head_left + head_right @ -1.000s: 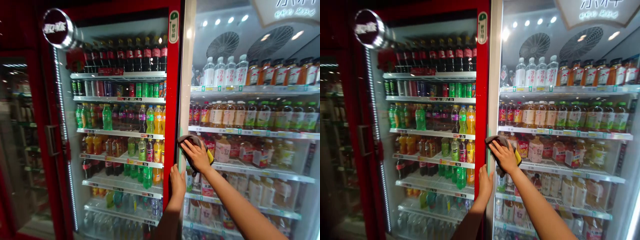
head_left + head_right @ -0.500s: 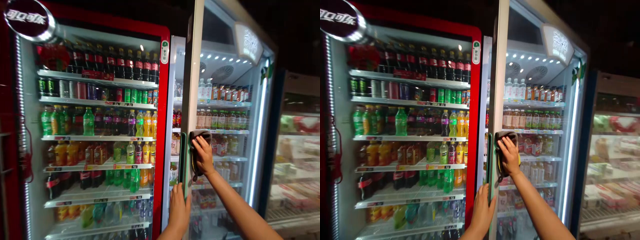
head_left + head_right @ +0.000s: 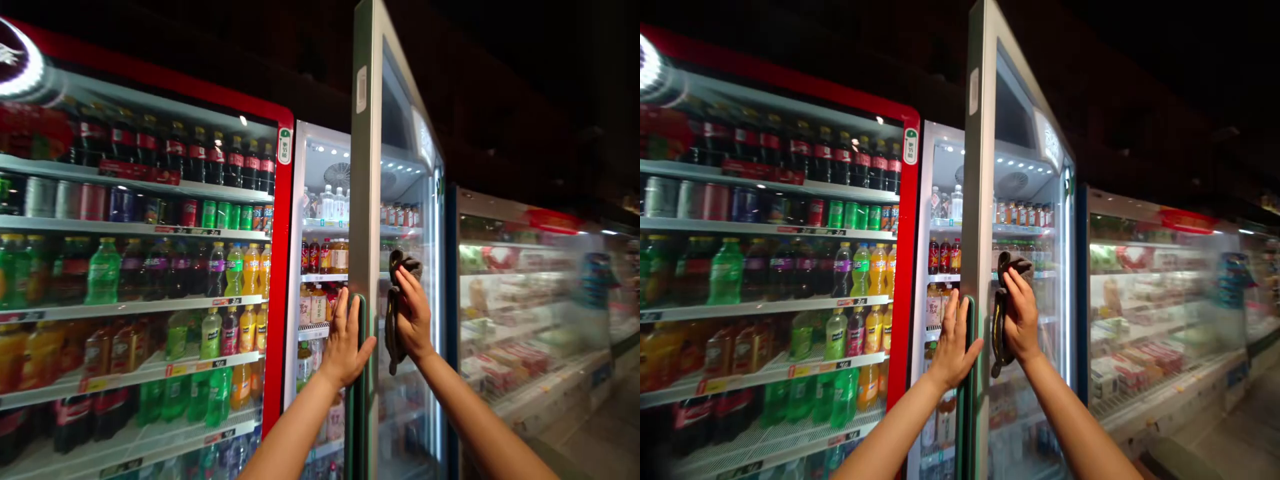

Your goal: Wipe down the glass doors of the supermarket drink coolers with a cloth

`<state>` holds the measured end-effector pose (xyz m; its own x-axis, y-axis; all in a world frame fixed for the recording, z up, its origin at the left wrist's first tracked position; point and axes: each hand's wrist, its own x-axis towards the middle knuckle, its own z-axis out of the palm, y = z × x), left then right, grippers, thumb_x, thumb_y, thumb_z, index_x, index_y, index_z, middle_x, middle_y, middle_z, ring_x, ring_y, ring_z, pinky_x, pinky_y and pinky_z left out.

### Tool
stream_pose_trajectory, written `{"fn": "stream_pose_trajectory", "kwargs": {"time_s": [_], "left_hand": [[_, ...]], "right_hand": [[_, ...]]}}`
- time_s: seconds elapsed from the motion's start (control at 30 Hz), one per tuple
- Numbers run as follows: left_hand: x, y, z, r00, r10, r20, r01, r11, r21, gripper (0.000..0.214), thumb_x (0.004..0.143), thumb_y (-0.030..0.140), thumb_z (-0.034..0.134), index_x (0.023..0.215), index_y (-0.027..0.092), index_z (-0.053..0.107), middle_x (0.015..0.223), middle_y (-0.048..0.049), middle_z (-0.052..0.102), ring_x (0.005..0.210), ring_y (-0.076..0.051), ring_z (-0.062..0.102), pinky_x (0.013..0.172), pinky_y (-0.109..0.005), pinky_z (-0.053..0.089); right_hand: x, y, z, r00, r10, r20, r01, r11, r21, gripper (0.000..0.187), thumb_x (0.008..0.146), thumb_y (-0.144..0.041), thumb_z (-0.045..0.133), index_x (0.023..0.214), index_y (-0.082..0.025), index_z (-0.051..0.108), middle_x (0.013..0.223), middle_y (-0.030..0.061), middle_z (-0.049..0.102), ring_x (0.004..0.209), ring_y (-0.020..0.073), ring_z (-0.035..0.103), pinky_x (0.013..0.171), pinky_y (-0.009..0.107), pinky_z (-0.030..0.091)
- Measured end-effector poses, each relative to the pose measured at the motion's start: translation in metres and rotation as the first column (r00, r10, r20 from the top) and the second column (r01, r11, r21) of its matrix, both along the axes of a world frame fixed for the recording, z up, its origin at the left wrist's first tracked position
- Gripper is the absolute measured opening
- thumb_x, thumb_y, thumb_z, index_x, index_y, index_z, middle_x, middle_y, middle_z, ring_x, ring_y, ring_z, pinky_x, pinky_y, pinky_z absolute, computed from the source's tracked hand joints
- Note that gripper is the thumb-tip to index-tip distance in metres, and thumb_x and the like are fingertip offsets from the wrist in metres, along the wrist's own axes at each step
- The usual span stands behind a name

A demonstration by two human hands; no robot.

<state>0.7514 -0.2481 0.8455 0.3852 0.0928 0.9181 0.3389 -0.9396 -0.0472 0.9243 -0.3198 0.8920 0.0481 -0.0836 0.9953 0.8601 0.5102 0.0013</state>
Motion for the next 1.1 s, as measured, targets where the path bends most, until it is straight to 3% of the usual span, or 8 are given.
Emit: {"fn": "stream_pose_trajectory", "kwargs": {"time_s": [0.1,0.3,0.53,0.73,0.8,0.87,1.03,1.1], "left_hand": [[0.022,-0.004,0.007,0.994,-0.105,0.024,0.106,0.994,-0.023,0.081,0.1,0.032,0.041,0.162,0.022,-0.009,0.172,-0.0139,-0.009,0.158,-0.03,0.003,0.126,-0.051,0.023],[0.033,-0.019,-0.002,0.983,-0.157,0.1,0.155,0.988,0.025,0.082,0.097,0.023,0.042,0.163,0.022,-0.006,0.171,-0.0144,-0.007,0.157,-0.033,0.002,0.126,-0.056,0.023],[0.062,-0.046,-0.019,0.987,-0.09,0.132,0.081,0.994,0.069,0.092,0.093,0.026,0.052,0.162,0.012,-0.006,0.168,-0.0219,0.014,0.155,-0.035,0.02,0.118,-0.05,0.043],[0.087,-0.091,-0.016,0.988,-0.079,0.131,0.07,0.995,0.073,0.093,0.089,0.016,0.053,0.163,0.011,-0.003,0.167,-0.0224,0.016,0.155,-0.036,0.019,0.119,-0.053,0.041],[0.097,-0.103,-0.012,0.981,-0.117,0.154,0.105,0.991,0.084,0.093,0.086,0.012,0.053,0.163,0.011,0.0,0.168,-0.0207,0.017,0.155,-0.036,0.017,0.121,-0.055,0.039],[0.11,-0.111,-0.011,0.968,-0.162,0.193,0.143,0.984,0.108,0.092,0.084,0.008,0.052,0.163,0.011,0.004,0.168,-0.0189,0.019,0.155,-0.035,0.017,0.121,-0.055,0.038],[0.151,-0.125,-0.019,0.926,-0.19,0.326,0.151,0.979,0.139,0.092,0.079,0.004,0.052,0.163,0.016,0.016,0.167,-0.0166,0.025,0.154,-0.035,0.025,0.122,-0.062,0.034],[0.163,-0.132,-0.021,0.926,-0.188,0.328,0.138,0.976,0.169,0.091,0.079,0.004,0.052,0.162,0.015,0.017,0.164,-0.0163,0.034,0.153,-0.034,0.028,0.123,-0.061,0.031]], "right_hand": [[0.006,-0.035,0.022,0.999,-0.013,0.042,0.013,1.0,-0.001,0.053,0.099,-0.018,0.044,0.151,-0.029,0.048,0.151,0.0129,0.051,0.14,0.0291,0.05,0.113,0.054,0.046],[0.01,-0.079,0.063,0.952,-0.168,0.256,0.171,0.985,0.009,0.054,0.101,-0.014,0.041,0.15,-0.036,0.047,0.148,0.0063,0.057,0.136,0.0235,0.054,0.111,0.049,0.047],[-0.001,-0.099,0.085,0.509,-0.469,0.721,0.701,0.713,-0.031,0.042,0.1,-0.018,0.047,0.138,-0.031,0.061,0.149,0.0032,0.057,0.135,0.0264,0.052,0.107,0.051,0.043],[0.001,-0.122,0.196,0.529,-0.682,0.504,0.821,0.561,-0.103,0.049,0.098,-0.011,0.04,0.14,-0.026,0.06,0.154,0.006,0.051,0.146,0.0248,0.04,0.113,0.047,0.041],[0.0,-0.127,0.216,0.516,-0.716,0.47,0.843,0.522,-0.13,0.051,0.096,-0.01,0.04,0.142,-0.023,0.059,0.156,0.0071,0.049,0.148,0.0246,0.036,0.116,0.046,0.038],[-0.005,-0.132,0.208,0.489,-0.742,0.459,0.865,0.482,-0.141,0.05,0.097,-0.012,0.04,0.142,-0.021,0.059,0.156,0.0082,0.049,0.149,0.025,0.035,0.116,0.044,0.038],[-0.013,-0.149,0.134,0.365,-0.778,0.511,0.93,0.335,-0.154,0.047,0.101,-0.02,0.038,0.144,-0.024,0.057,0.156,0.009,0.049,0.139,0.0287,0.047,0.108,0.049,0.044],[-0.008,-0.155,0.13,0.327,-0.793,0.514,0.945,0.285,-0.161,0.048,0.1,-0.02,0.038,0.145,-0.025,0.054,0.158,0.0093,0.046,0.135,0.029,0.052,0.106,0.049,0.046]]}}
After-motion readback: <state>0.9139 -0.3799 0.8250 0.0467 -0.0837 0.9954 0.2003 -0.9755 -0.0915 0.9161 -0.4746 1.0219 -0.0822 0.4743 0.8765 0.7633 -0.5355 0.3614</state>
